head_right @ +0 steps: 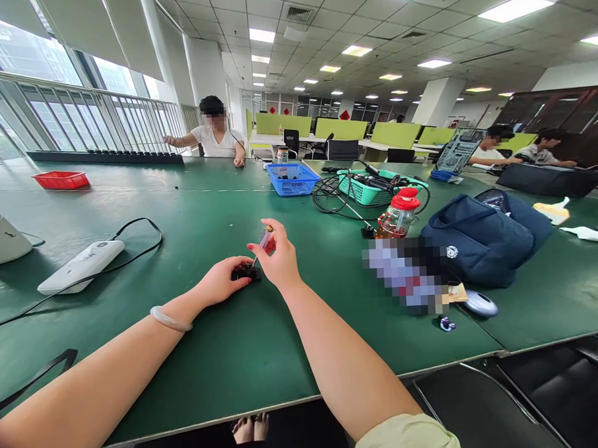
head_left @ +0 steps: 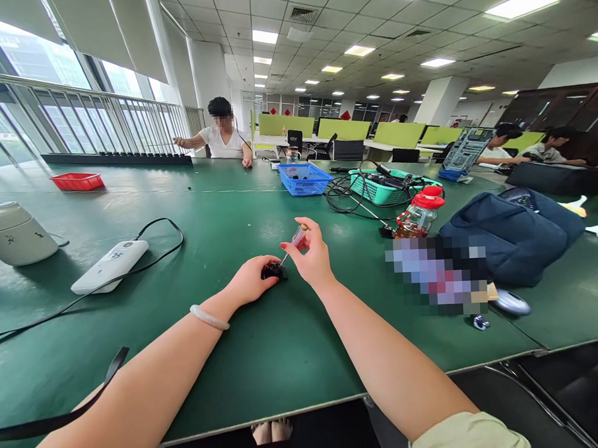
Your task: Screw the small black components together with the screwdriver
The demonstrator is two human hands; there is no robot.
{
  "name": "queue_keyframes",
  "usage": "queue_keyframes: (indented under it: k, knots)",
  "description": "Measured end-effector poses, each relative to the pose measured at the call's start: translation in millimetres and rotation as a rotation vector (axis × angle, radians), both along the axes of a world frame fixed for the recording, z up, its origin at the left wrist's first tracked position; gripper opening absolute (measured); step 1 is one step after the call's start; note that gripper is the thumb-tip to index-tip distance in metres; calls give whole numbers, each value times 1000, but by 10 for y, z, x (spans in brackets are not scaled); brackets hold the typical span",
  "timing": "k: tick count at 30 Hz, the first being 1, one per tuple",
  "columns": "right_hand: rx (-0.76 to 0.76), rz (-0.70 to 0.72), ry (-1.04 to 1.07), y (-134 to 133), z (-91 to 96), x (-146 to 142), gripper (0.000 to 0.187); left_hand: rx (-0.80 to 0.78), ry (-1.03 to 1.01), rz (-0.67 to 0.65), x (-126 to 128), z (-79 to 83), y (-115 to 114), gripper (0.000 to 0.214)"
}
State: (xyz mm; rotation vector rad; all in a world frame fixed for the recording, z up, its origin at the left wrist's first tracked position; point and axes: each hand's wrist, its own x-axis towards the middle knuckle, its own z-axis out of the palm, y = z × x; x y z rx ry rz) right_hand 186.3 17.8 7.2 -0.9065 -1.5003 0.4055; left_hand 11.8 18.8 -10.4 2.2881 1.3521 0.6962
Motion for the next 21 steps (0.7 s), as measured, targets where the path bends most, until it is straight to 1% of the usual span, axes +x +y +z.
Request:
queue_keyframes:
  k: [8,14,18,21]
  knots:
    - [-7,-26,-6,1,15,19,50,-2,-16,-3,-12,-26,16,40]
    - [-9,-29,-32,9,2,15,47,3,-27,3,-10,-26,20,38]
    - [44,-43,-147,-34,21,-14,43,7,-25,-4,-2,-16,15,36]
    - [124,-14,-270,-104,70,-46,32,-3,-34,-16,4,-11,12,32]
